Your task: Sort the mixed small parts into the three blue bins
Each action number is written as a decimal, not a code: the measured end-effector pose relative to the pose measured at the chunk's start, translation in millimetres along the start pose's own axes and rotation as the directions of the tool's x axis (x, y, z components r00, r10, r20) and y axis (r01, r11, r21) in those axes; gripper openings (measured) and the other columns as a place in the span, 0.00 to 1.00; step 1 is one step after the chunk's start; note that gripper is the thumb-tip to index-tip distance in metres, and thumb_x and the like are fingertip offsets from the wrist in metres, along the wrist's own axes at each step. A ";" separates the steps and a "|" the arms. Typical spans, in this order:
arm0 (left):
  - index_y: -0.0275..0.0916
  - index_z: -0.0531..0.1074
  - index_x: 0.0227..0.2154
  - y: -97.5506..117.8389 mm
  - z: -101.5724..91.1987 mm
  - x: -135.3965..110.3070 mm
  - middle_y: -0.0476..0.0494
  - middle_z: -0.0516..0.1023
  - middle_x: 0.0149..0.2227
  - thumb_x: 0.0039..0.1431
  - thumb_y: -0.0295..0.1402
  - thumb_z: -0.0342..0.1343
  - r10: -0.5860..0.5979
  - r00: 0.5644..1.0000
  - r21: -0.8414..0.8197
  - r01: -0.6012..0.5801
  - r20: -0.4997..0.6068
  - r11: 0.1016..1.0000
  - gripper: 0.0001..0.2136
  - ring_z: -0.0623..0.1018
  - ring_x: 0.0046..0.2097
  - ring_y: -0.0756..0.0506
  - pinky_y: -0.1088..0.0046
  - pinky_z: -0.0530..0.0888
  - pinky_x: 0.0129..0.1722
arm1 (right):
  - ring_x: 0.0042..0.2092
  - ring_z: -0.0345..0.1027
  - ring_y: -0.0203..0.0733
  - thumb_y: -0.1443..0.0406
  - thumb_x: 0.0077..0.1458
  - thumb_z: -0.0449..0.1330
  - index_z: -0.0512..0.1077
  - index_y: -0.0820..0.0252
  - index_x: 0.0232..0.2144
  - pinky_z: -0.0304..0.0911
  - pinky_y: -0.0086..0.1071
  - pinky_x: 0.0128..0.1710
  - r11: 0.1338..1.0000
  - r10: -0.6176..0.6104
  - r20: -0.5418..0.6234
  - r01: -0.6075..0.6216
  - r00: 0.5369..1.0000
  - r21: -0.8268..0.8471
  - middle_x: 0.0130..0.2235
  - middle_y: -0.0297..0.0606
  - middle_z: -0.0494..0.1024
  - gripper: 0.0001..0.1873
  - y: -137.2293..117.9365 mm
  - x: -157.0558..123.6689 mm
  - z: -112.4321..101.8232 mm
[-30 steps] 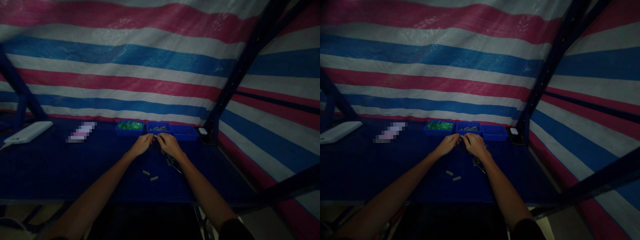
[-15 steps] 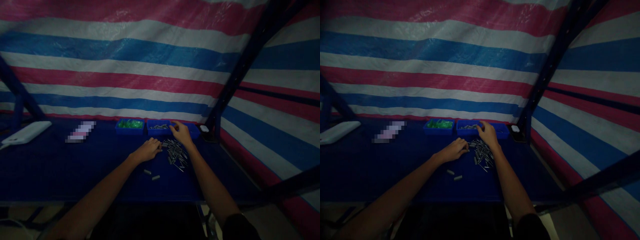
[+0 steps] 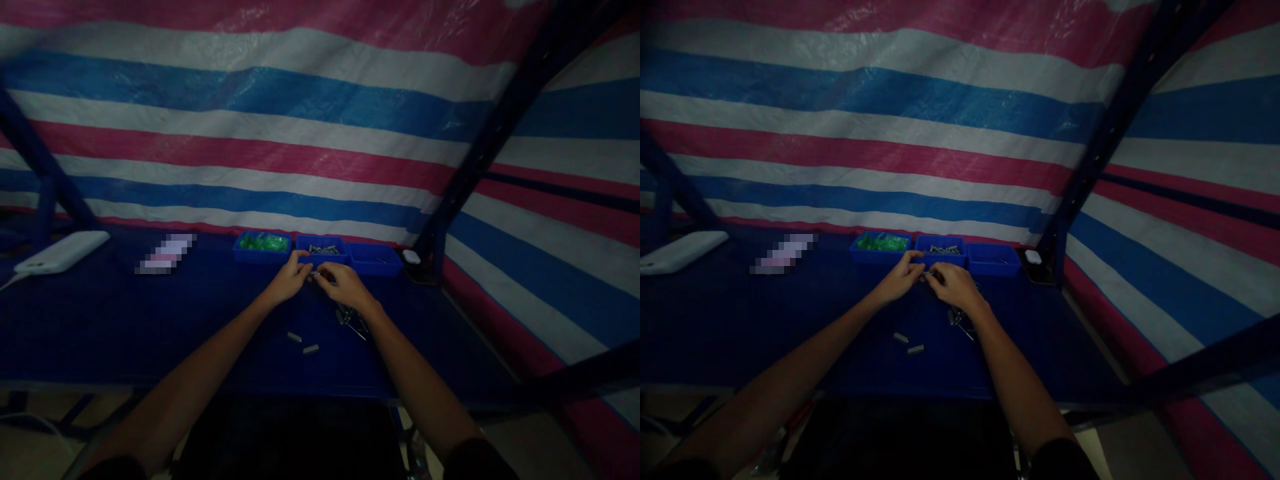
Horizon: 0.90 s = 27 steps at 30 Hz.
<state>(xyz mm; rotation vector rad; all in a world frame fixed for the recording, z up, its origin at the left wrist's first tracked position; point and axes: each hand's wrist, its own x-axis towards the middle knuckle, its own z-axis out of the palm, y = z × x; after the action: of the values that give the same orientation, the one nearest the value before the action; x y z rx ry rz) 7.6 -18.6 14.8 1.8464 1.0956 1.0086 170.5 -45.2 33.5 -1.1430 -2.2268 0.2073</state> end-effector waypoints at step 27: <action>0.39 0.47 0.59 -3.6 41.8 9.7 0.31 0.47 0.62 0.38 0.59 0.54 0.166 0.852 0.496 -0.435 0.497 0.752 0.48 0.50 0.62 0.32 0.48 0.48 0.57 | 0.53 0.59 0.43 0.56 0.60 0.39 0.65 0.56 0.49 0.51 0.43 0.54 0.960 0.279 -0.017 -0.279 0.960 0.004 0.51 0.41 0.69 0.23 64.9 -61.5 -11.8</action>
<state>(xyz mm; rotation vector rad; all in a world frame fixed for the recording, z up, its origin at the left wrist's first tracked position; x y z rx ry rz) 46.8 -17.0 -2.9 2.6786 0.8999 0.3785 248.3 -54.9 -11.1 -1.4513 -2.0426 0.3139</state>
